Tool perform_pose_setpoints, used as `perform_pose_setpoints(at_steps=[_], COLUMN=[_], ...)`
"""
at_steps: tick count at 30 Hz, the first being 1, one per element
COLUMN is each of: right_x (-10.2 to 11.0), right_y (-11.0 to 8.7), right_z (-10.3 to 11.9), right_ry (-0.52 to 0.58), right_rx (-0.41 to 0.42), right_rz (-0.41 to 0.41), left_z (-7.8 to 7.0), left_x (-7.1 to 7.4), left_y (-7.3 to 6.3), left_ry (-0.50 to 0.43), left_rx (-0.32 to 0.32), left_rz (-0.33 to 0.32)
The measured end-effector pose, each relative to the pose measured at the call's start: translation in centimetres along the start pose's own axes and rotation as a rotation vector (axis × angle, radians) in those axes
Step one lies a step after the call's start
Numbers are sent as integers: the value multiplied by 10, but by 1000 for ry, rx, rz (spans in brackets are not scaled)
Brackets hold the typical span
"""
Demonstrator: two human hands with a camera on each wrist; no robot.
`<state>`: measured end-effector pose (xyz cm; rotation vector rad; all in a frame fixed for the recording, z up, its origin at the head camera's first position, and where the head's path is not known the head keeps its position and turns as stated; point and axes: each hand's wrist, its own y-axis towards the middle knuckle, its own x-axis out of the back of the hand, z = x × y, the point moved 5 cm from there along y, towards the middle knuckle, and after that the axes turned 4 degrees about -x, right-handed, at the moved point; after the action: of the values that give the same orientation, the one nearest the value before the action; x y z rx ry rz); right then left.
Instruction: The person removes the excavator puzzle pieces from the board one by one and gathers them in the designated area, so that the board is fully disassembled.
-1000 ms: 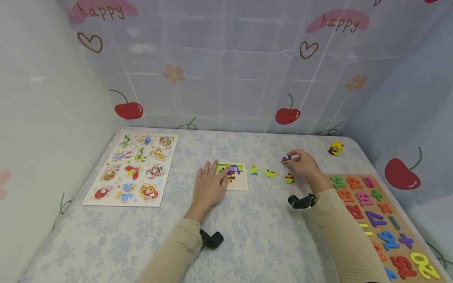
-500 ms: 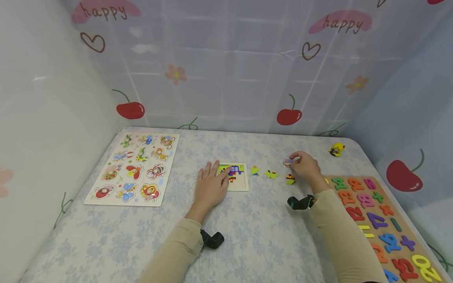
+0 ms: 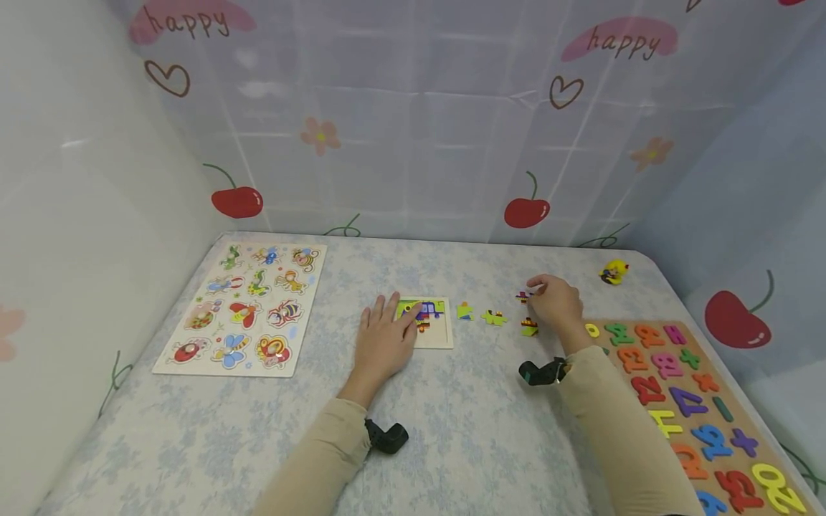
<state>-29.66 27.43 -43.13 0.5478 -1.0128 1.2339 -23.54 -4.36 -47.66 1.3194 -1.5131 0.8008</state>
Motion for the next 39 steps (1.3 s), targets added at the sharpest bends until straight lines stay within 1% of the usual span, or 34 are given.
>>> perform_pose_setpoints(at_steps=[3, 6, 11, 14, 17, 22, 25, 30, 34, 39], right_x=[1, 0, -3, -11, -22, -45, -59, -77, -87, -94], right_y=[-5, -11, -27, -36, -44, -57, -63, -73, -79, -81], right_z=[9, 21, 43, 55, 65, 80, 88, 104, 113, 119], right_ry=[29, 55, 91, 107, 110, 72, 33, -34, -78, -129], right_rx=[36, 91, 164, 198, 232, 289, 351, 475, 522, 549], right_rz=[-15, -21, -3, 14, 32, 67, 88, 120, 117, 104], left_z=[0, 1, 1, 3, 6, 11, 12, 13, 14, 14], left_x=[1, 1, 2, 4, 5, 9, 11, 10, 9, 9], left_y=[0, 0, -1, -2, -4, -6, -7, -7, -6, -7], left_ry=[-6, -13, -28, -51, -52, -47, -41, -41, -37, -33], left_rx=[-1, -1, -2, 2, 8, 17, 26, 39, 50, 53], left_rz=[-3, -5, -7, -16, -30, -71, -67, -51, -45, -40])
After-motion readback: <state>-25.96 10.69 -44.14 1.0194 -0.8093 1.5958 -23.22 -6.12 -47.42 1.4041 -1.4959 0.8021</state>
